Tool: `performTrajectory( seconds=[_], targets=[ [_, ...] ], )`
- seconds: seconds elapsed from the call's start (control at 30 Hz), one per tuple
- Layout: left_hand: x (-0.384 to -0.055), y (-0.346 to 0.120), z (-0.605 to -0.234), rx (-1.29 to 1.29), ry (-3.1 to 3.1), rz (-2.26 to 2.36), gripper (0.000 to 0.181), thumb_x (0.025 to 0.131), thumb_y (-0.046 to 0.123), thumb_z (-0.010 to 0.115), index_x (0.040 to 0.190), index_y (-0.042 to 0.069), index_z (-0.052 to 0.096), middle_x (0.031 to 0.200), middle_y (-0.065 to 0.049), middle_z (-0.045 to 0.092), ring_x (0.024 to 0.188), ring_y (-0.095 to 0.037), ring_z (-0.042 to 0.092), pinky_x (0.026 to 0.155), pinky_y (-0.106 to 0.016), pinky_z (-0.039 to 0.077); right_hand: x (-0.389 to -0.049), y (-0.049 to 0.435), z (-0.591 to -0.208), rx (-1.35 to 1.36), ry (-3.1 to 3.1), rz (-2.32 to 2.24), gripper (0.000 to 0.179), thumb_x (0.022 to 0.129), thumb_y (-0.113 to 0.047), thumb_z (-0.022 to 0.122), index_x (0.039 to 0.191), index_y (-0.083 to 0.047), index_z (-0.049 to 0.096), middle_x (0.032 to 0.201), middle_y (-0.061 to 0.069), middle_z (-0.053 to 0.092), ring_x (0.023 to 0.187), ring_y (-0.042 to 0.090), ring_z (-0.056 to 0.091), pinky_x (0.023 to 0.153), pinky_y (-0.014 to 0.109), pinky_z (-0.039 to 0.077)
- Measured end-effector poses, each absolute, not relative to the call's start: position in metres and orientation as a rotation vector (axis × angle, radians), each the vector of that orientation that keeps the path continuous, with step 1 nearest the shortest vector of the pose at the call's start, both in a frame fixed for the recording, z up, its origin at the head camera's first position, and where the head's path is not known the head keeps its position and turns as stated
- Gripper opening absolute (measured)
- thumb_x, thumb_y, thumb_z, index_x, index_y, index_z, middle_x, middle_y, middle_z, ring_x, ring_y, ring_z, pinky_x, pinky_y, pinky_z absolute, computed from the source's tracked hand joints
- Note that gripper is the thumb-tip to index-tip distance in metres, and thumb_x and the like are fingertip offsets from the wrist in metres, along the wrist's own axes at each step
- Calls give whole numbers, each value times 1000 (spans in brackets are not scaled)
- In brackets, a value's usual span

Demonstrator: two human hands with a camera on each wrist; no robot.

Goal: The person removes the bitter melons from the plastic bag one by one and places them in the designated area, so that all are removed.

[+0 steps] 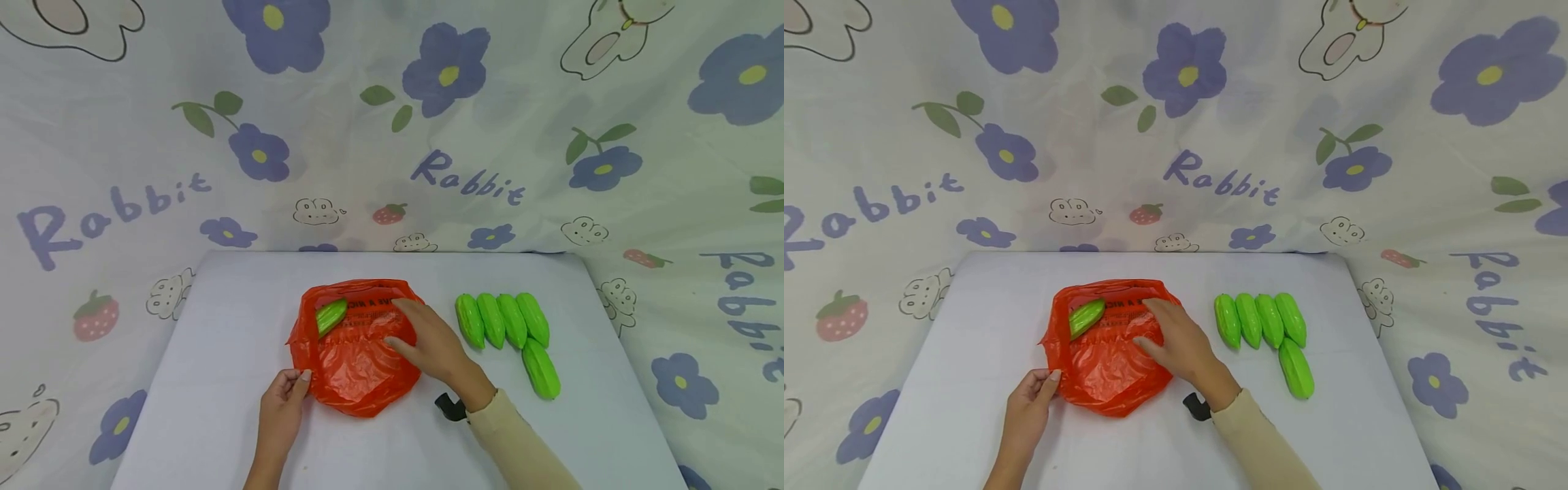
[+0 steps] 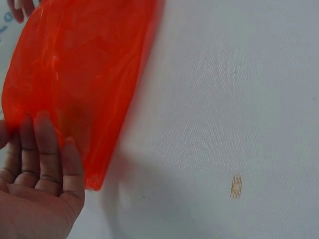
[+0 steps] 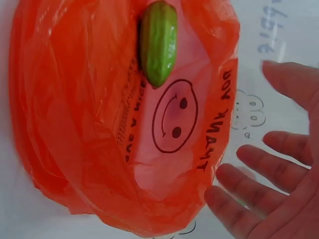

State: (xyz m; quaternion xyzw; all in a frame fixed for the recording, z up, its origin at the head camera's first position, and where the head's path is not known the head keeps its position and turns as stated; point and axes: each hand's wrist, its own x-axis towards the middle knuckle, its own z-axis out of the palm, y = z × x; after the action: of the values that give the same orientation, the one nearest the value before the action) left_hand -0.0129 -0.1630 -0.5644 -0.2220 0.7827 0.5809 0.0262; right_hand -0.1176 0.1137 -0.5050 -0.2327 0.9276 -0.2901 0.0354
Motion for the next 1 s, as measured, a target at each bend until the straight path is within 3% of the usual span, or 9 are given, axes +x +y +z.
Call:
performTrajectory(
  seconds=[0.3, 0.7, 1.0],
  targets=[
    [-13, -162, -565, -677, 2419, 1802, 32, 109, 31, 59, 115, 0, 61, 104, -12, 69, 91, -10, 65, 81, -20, 57, -134, 93, -503, -813, 2695, -772, 89, 89, -40, 85, 161, -17, 39, 163, 2, 42, 147, 24, 42, 108, 46, 50],
    [-14, -161, -566, -653, 2427, 1793, 34, 108, 34, 61, 115, 1, 61, 104, -11, 69, 91, -12, 63, 80, -19, 56, -159, 46, -523, -988, 2584, -621, 89, 91, -45, 82, 162, -18, 37, 164, -1, 41, 150, 21, 37, 115, 45, 43],
    [-12, -162, -567, -669, 2416, 1812, 34, 108, 33, 61, 116, 0, 61, 104, -11, 69, 91, -10, 64, 82, -19, 57, -174, 20, -536, -984, 2551, -541, 94, 87, -43, 86, 164, -26, 34, 165, -6, 36, 150, 19, 34, 114, 48, 45]
  ],
)
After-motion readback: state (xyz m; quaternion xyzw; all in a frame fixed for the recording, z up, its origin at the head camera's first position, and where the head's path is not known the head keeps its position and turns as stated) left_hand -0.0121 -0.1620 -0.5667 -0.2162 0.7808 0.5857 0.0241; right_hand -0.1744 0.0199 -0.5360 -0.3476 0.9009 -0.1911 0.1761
